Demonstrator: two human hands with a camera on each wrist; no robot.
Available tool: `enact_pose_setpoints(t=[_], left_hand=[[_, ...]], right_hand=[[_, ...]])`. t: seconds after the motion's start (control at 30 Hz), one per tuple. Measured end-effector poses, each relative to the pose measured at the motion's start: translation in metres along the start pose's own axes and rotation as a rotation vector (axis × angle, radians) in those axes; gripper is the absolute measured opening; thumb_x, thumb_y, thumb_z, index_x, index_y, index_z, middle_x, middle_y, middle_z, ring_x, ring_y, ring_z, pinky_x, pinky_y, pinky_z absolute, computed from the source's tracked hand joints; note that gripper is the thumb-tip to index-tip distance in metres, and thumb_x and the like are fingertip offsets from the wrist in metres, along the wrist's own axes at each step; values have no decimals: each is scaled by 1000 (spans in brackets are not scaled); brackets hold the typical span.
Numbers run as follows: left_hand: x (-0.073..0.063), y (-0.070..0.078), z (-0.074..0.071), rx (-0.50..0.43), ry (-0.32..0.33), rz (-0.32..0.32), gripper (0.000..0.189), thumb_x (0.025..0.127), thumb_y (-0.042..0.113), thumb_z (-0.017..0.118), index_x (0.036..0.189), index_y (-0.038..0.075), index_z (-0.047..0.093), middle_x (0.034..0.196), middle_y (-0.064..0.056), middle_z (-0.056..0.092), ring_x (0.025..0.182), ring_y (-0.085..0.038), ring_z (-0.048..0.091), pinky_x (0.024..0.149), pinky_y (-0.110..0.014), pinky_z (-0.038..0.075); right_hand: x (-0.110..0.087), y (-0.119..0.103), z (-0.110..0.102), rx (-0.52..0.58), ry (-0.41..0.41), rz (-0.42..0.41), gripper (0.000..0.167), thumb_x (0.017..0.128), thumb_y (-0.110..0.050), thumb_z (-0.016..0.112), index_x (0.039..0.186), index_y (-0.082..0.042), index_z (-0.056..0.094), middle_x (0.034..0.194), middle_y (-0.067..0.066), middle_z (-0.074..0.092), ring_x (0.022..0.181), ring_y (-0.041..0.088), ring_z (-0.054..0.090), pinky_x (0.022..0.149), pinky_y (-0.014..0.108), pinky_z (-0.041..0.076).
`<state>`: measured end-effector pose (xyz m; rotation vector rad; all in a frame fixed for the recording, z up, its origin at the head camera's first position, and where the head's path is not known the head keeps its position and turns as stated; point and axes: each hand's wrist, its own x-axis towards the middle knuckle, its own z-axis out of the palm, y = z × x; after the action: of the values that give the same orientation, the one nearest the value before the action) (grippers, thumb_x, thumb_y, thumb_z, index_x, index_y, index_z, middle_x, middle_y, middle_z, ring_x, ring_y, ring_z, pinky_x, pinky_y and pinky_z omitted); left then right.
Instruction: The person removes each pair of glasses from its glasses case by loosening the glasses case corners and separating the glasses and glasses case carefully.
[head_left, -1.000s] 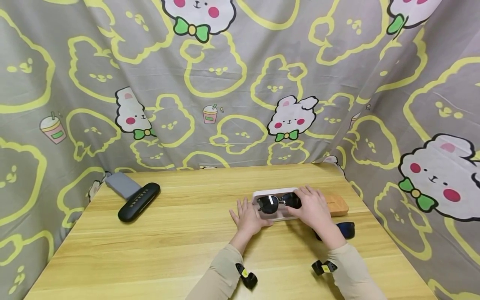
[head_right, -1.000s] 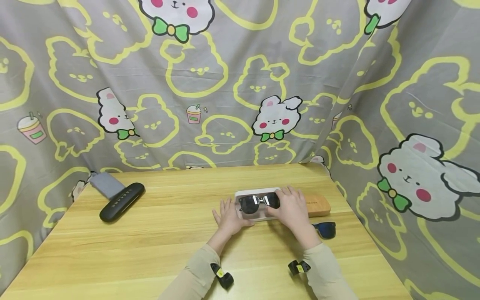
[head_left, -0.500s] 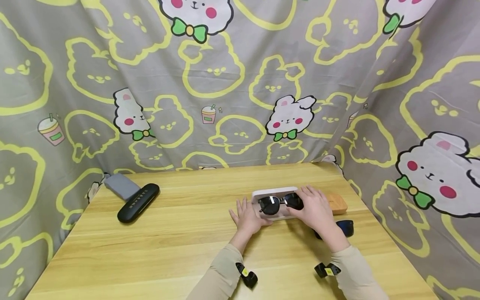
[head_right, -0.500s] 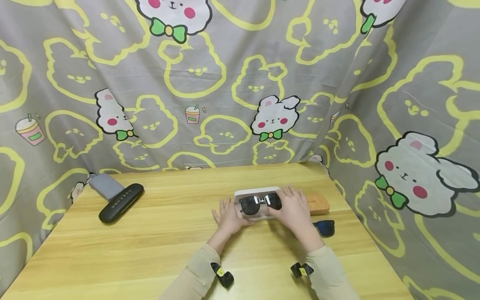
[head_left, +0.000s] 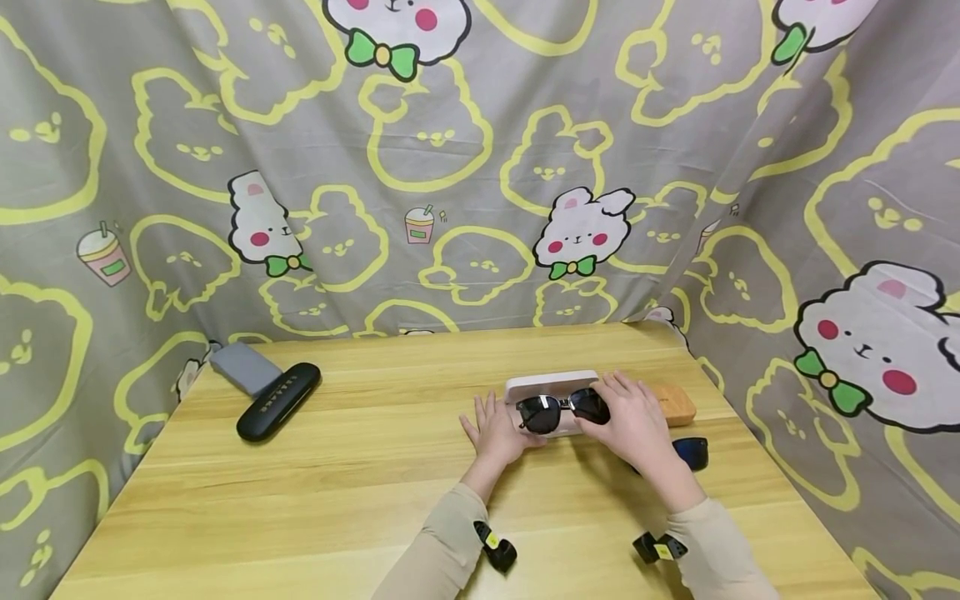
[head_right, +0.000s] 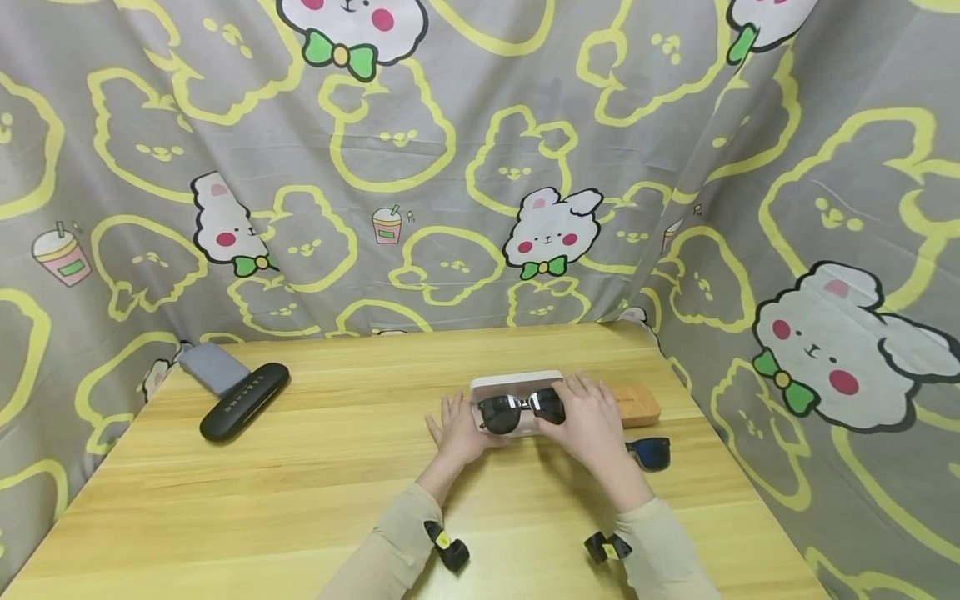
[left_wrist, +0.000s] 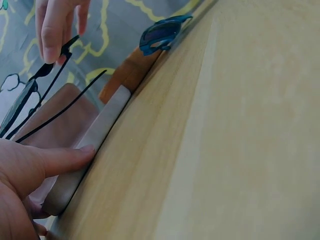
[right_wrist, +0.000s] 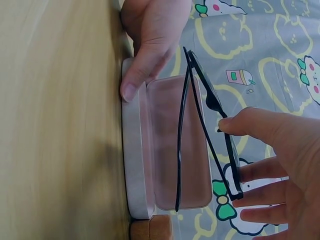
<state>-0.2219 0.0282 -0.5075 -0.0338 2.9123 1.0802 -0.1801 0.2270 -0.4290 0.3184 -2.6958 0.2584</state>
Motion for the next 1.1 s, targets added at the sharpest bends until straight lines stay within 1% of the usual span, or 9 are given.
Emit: enact_pose_setpoints(t=[0.1, 0.3, 0.5, 0.6, 0.83, 1.1], left_hand=[[0, 0, 0, 9, 6, 3, 115, 58, 53, 89, 149, 4, 38, 161, -12, 25, 153, -35, 6, 117, -67, -5], [0, 0, 0, 38, 13, 8, 116, 56, 53, 89, 149, 6, 38, 161, -12, 26, 152, -36, 7, 117, -68, -2], [0, 1, -1, 16, 8, 5, 104, 60, 44, 89, 144, 6, 43, 161, -13, 26, 153, -36, 6, 117, -67, -5], [0, 1, -2, 4, 2, 9, 101, 61, 39, 90, 144, 5, 43, 160, -14, 26, 152, -36, 6, 117, -67, -6], [3, -1, -4, -25, -22, 16, 80, 67, 26, 88, 134, 2, 51, 160, -14, 26, 152, -37, 5, 117, -66, -8], [3, -4, -8, -23, -50, 30, 71, 74, 18, 81, 136, 2, 51, 159, -14, 28, 152, -38, 8, 117, -67, -6]], right_hand=[[-2, -1, -1, -1, 7, -4, 64, 71, -42, 81, 119, -2, 67, 128, 23, 63, 126, 42, 54, 107, 60, 38], [-7, -2, -3, -3, -5, 5, 65, 72, -44, 80, 121, -4, 66, 130, 22, 63, 128, 41, 53, 108, 59, 38], [-11, -4, -5, 6, 2, 2, 61, 72, -41, 81, 119, -4, 67, 129, 23, 63, 127, 41, 53, 108, 60, 38], [-14, -4, -5, 7, 2, 6, 61, 73, -41, 81, 119, -4, 67, 129, 22, 63, 127, 41, 53, 109, 59, 37], [-19, -5, -7, 9, 11, 4, 63, 72, -43, 81, 118, -2, 68, 126, 22, 65, 125, 41, 55, 108, 60, 38], [-24, -6, -7, 14, 1, 9, 65, 72, -44, 81, 122, -4, 67, 127, 21, 65, 125, 41, 55, 106, 63, 39]])
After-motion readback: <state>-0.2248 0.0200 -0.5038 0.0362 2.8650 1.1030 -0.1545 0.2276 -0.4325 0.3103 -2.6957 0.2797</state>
